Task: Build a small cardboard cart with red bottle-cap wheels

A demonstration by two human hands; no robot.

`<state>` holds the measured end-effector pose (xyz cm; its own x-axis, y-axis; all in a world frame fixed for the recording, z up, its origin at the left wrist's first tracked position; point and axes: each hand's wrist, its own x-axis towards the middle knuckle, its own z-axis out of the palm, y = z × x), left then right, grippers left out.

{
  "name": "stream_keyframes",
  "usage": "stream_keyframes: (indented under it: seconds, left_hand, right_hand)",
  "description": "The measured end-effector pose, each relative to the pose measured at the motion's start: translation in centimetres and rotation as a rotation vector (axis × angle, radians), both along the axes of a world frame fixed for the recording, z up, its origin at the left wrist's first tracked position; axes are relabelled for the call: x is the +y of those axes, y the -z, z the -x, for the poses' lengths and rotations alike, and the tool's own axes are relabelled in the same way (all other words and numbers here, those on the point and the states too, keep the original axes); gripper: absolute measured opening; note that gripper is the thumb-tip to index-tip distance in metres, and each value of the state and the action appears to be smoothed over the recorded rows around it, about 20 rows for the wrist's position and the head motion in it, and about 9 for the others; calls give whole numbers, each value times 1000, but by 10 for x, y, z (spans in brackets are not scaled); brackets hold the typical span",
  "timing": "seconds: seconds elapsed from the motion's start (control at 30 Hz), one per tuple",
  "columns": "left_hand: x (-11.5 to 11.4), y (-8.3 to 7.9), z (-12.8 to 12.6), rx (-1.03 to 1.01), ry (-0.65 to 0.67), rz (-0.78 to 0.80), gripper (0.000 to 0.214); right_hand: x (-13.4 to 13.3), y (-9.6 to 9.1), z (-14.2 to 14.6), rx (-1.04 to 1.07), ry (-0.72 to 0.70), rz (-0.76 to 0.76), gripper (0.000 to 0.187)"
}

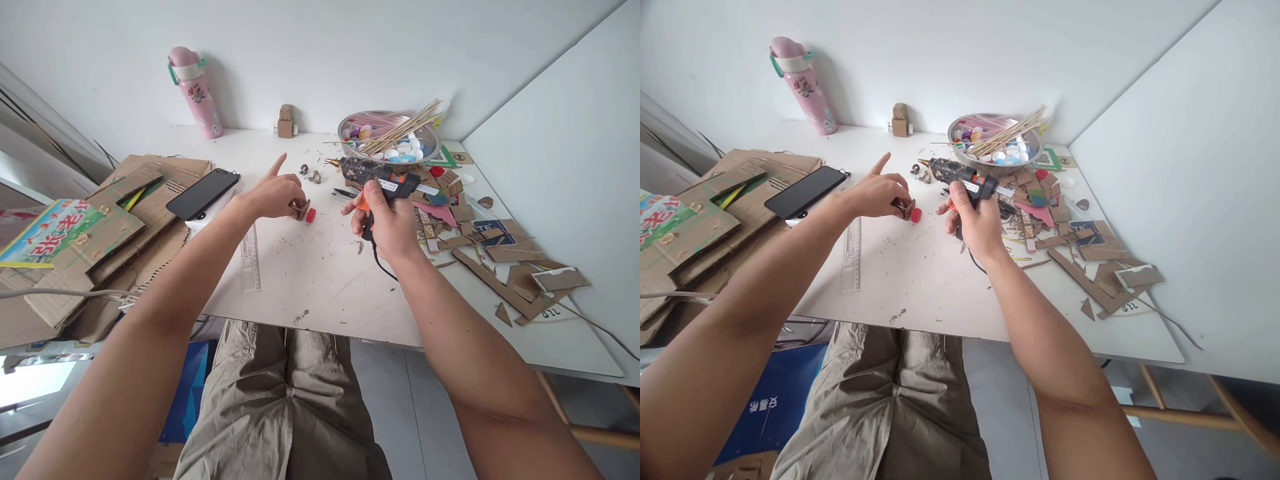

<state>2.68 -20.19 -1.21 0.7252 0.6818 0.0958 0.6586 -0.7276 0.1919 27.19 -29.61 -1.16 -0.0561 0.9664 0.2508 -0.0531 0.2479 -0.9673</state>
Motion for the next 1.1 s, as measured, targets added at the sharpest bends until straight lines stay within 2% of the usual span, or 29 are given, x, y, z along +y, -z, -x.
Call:
stream_keyframes:
  seconds: [0.2,0.53,0.7,0.9,1.1]
  left_hand:
    - [-1,-2,-3,13,3,-4,9]
    - [4,1,-1,2,-6,13,12]
    - [-6,3,-5,-36,-69,-23,10]
    - [-24,16,-9,-86,-155,-105,11]
    - [-35,21,-6,-109,-182,-138,25]
  right_hand:
    - [1,2,1,6,17,19,61]
    - [3,5,3,-23,45,-14,74]
    - [5,5,1,-13,53,-26,71]
    - [5,4,-1,-39,61,4,66]
    - [5,5,-1,-57,61,-5,64]
